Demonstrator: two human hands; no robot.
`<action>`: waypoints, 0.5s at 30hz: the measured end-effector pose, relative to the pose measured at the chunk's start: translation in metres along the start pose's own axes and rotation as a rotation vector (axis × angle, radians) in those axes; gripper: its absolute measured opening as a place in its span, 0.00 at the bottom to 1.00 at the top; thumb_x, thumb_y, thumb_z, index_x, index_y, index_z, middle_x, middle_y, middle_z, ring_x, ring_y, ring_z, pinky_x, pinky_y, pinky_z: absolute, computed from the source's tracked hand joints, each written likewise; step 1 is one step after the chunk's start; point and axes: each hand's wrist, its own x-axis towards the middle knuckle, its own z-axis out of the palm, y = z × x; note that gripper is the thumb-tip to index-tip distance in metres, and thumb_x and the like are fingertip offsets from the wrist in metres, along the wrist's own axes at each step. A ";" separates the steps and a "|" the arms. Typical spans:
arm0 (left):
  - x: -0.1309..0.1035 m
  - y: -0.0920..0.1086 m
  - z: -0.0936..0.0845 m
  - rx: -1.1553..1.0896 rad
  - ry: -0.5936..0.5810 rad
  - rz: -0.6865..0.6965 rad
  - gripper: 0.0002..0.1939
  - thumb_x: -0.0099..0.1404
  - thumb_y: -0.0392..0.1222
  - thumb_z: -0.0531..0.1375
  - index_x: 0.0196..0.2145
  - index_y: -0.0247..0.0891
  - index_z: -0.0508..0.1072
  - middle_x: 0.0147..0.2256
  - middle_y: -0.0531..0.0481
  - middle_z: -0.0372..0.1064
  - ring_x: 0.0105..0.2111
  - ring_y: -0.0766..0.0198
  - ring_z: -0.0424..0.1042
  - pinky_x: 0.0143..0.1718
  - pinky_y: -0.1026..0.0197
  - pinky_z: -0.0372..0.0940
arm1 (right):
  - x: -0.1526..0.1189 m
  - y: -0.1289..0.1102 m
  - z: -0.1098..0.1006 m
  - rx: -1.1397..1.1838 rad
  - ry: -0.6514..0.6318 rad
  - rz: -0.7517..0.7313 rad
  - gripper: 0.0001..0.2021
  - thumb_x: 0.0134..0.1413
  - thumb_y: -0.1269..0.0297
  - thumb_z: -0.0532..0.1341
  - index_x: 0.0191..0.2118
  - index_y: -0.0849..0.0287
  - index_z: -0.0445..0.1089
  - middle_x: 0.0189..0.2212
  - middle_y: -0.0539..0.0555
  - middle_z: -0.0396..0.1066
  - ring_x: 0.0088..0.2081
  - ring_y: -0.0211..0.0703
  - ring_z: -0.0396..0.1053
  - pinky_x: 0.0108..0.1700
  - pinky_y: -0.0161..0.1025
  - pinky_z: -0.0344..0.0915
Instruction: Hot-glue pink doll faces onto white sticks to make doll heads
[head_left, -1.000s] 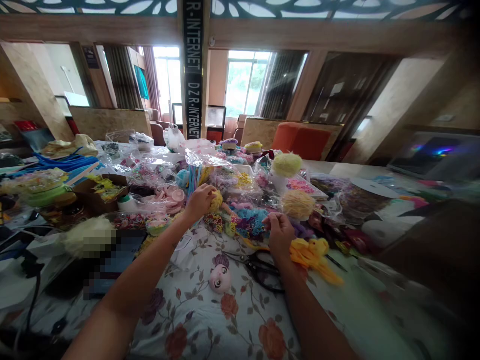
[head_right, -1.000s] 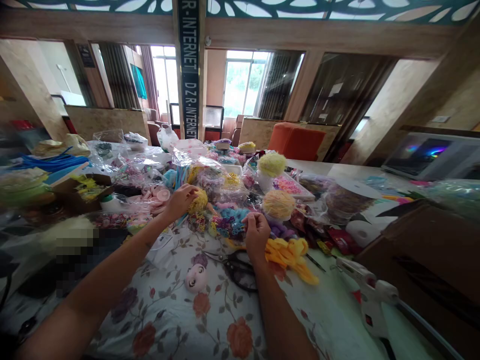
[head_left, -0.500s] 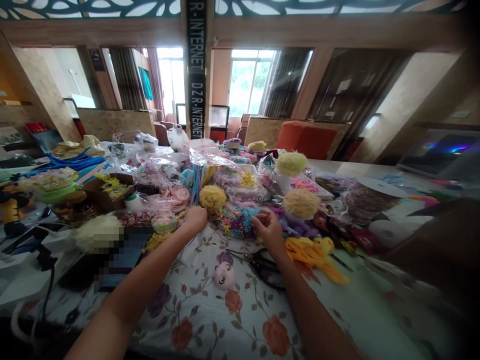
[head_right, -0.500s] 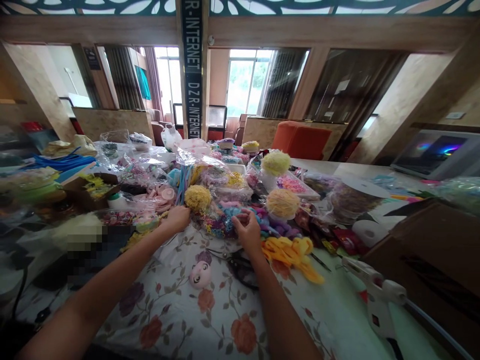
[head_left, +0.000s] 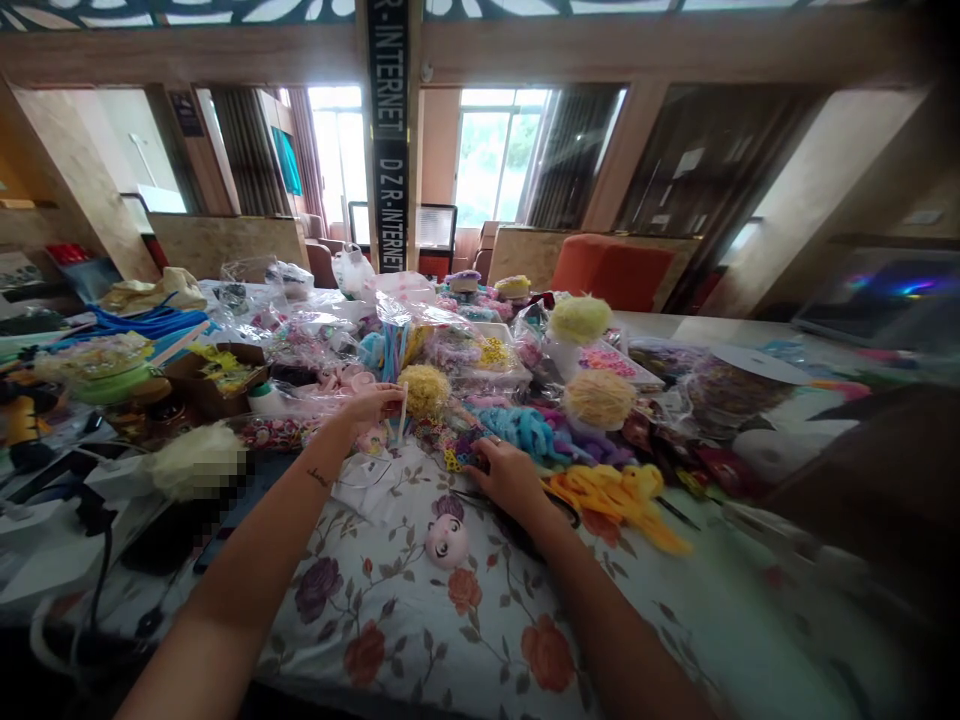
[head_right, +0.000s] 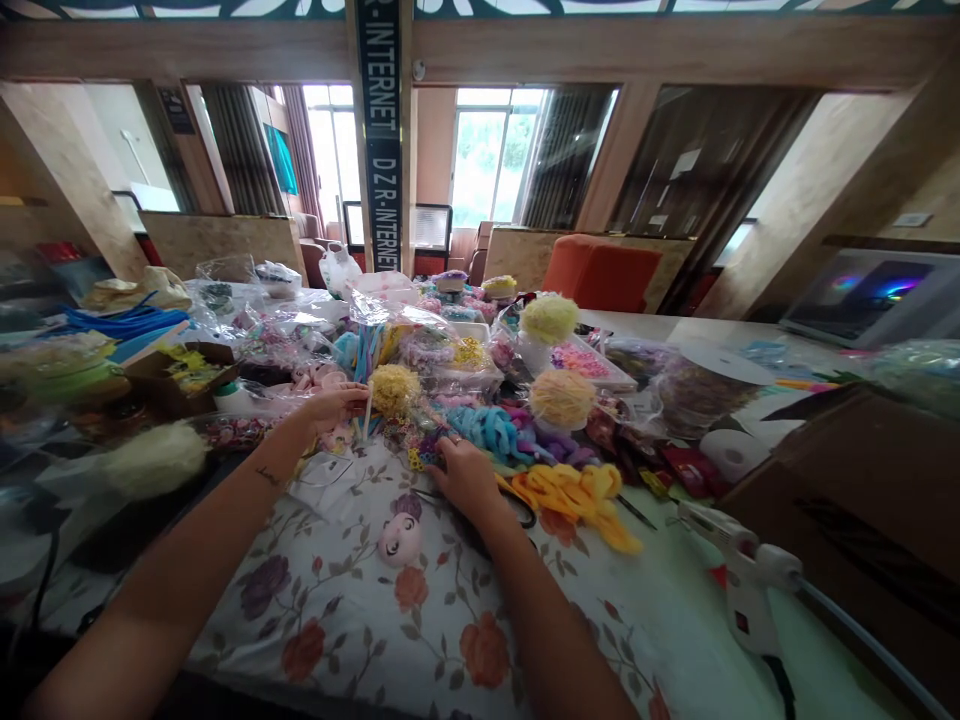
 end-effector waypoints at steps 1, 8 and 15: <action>-0.002 0.002 -0.001 -0.099 -0.002 0.017 0.08 0.66 0.39 0.58 0.41 0.33 0.71 0.38 0.47 0.71 0.35 0.65 0.72 0.39 0.58 0.70 | 0.000 -0.001 0.003 0.007 -0.003 -0.011 0.06 0.51 0.64 0.65 0.35 0.58 0.70 0.31 0.55 0.70 0.33 0.47 0.69 0.33 0.37 0.60; -0.025 0.004 0.013 -0.588 0.005 0.073 0.04 0.62 0.32 0.59 0.29 0.34 0.69 0.27 0.49 0.73 0.28 0.68 0.74 0.35 0.65 0.70 | 0.001 -0.002 0.005 0.123 0.058 -0.004 0.07 0.57 0.67 0.58 0.40 0.59 0.72 0.37 0.58 0.71 0.39 0.47 0.69 0.40 0.38 0.62; -0.072 -0.017 0.064 -0.720 -0.032 0.134 0.06 0.59 0.34 0.63 0.30 0.34 0.67 0.29 0.49 0.74 0.31 0.66 0.75 0.38 0.62 0.69 | -0.004 -0.043 -0.009 0.389 0.089 0.072 0.14 0.61 0.58 0.55 0.39 0.60 0.74 0.26 0.52 0.74 0.26 0.40 0.69 0.29 0.33 0.63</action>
